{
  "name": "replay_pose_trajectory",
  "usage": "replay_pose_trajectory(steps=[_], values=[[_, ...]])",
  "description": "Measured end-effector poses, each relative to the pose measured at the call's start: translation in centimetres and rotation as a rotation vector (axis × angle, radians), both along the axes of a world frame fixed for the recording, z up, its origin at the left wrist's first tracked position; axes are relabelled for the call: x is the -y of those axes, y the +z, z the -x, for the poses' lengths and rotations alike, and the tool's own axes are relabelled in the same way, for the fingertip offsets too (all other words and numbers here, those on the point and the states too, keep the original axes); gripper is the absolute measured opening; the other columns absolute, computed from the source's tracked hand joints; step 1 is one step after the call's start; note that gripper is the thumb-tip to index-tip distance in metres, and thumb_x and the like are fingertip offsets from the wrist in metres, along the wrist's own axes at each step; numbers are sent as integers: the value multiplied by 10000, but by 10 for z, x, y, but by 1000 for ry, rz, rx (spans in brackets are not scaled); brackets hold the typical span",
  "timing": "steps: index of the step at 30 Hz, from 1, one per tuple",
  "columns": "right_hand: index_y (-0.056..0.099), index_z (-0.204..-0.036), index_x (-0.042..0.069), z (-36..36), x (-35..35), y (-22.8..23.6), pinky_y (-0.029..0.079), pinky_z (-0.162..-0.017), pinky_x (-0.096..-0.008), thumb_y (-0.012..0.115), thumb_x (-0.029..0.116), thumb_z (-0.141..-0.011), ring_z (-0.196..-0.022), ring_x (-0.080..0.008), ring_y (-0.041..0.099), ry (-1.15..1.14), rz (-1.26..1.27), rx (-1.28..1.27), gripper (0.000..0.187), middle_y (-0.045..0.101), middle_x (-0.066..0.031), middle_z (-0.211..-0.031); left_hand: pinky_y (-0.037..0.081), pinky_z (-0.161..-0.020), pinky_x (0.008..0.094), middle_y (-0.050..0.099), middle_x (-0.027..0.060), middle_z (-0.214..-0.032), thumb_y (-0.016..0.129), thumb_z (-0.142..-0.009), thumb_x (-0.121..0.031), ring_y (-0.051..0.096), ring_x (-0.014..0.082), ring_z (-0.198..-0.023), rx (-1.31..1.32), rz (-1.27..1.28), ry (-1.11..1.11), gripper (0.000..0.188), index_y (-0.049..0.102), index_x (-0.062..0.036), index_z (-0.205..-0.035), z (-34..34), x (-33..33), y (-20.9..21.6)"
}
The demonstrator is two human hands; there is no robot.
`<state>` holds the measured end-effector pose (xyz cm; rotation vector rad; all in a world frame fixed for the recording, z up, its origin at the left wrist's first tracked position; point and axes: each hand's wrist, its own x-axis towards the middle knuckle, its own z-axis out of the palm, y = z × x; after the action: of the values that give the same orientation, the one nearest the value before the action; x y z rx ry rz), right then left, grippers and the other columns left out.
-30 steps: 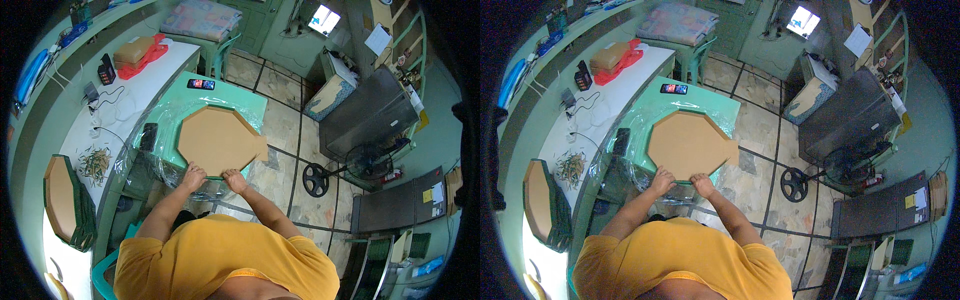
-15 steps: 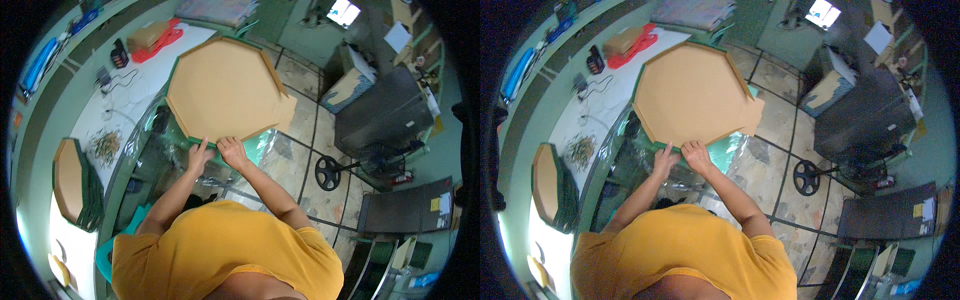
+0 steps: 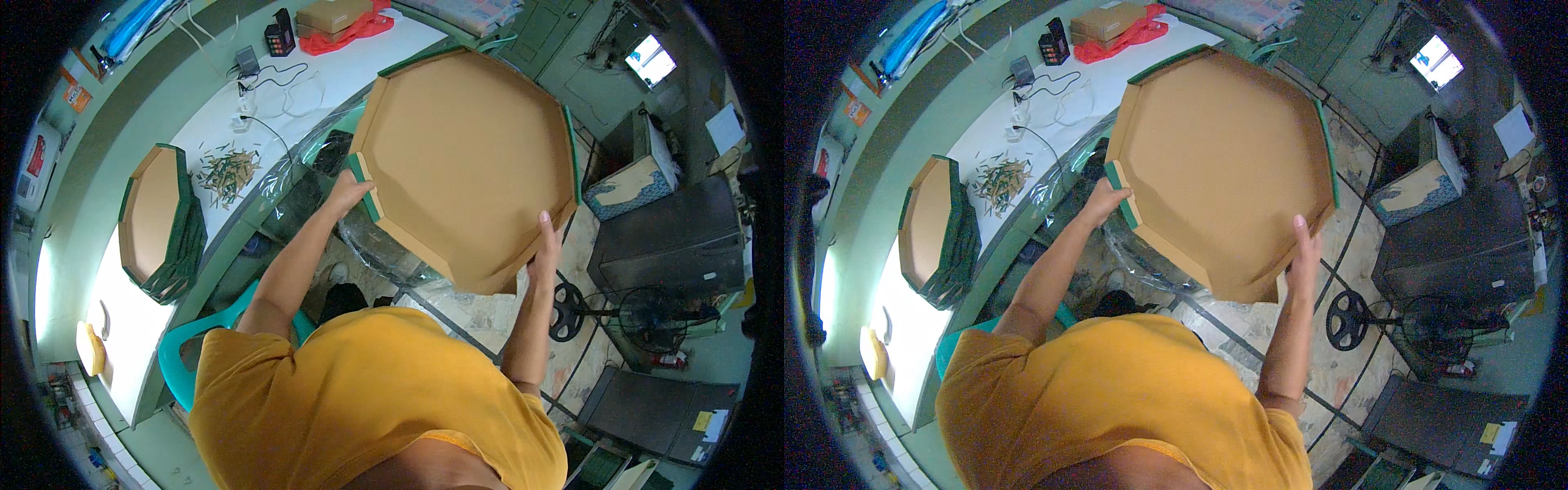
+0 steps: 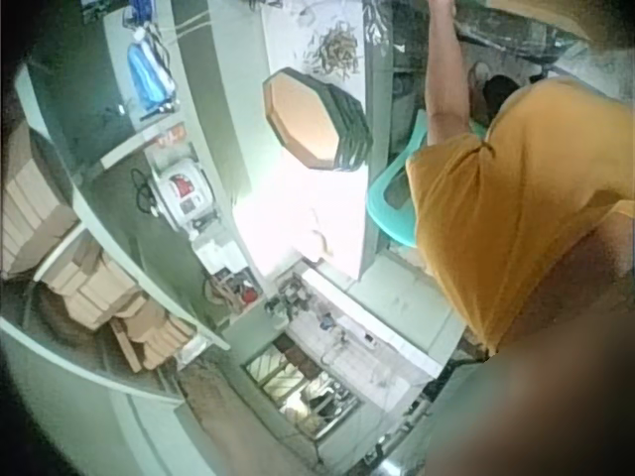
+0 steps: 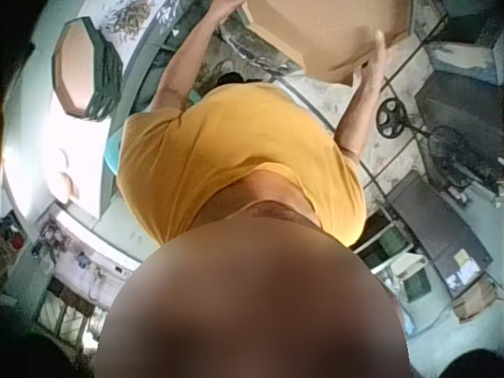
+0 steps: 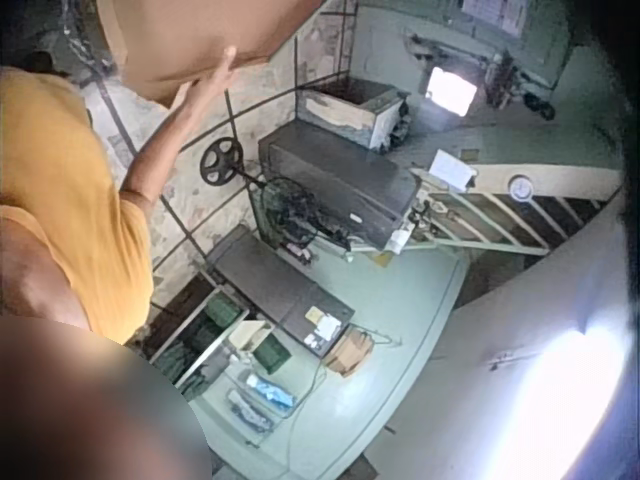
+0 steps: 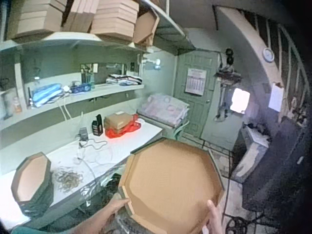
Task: The person assembles green octagonal cardboard boxes by folding and taping the flaps, then stacks them on a metal counter and a high shelf. The person also gathers small debris from the table and floor and places it into a plastic bag.
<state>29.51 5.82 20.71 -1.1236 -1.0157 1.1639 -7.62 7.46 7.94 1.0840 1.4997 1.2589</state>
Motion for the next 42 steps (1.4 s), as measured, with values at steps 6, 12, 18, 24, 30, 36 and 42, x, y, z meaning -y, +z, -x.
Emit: replay_pose_trajectory(steps=[6,12,18,24,30,36,42], values=[[550,-1143,-26,32,10,-44,466,-799,-304,613,186,-879,-917,-173,583,-169,-90,-201,345,602,-84,-1030,502,-752,345,670,109,-980,631,-790,-201,652,225,-869,-463,207,42,357,613,5,-1080,6,-8,-4],[557,-1053,-14,25,-24,-93,493,-734,-318,568,152,-864,-819,-181,599,-213,148,-244,252,586,-55,-908,470,-846,371,626,117,-1068,561,-889,-308,603,241,-932,748,152,-38,444,535,8,-1200,45,12,-10],[537,-1006,-27,74,-19,-128,497,-730,-327,528,143,-863,-807,-197,598,-119,241,-365,222,569,-79,-889,484,-788,323,635,77,-987,488,-923,-89,595,202,-895,606,76,145,262,585,11,-1145,84,38,-24],[519,-927,0,105,-22,-141,480,-729,-333,487,92,-873,-796,-202,580,-182,318,-452,111,554,-65,-850,522,-605,340,659,119,-837,541,-829,-50,628,248,-654,-288,-53,385,220,662,2,-1005,207,19,-32],[529,-900,11,54,-41,-202,475,-706,-335,487,68,-856,-790,-187,568,-318,201,-447,83,549,-60,-857,498,-770,379,682,142,-890,607,-799,-177,644,305,-837,-993,-263,672,179,700,-45,-876,251,-5,-9],[521,-1145,-40,-12,-9,-264,481,-797,-346,571,90,-859,-934,-247,571,-285,300,104,318,563,-127,-1031,486,-833,353,660,126,-991,655,-774,-127,625,283,-930,-762,-294,-151,120,671,-67,-877,47,-29,-27],[510,-1280,84,-40,29,-237,293,-1058,-504,675,195,-796,-1248,-366,405,58,-250,1581,523,416,-181,-1348,344,-993,483,652,87,-1025,680,-782,-231,540,317,-1091,-1010,-719,-861,206,678,-97,-938,-63,8,-72]])
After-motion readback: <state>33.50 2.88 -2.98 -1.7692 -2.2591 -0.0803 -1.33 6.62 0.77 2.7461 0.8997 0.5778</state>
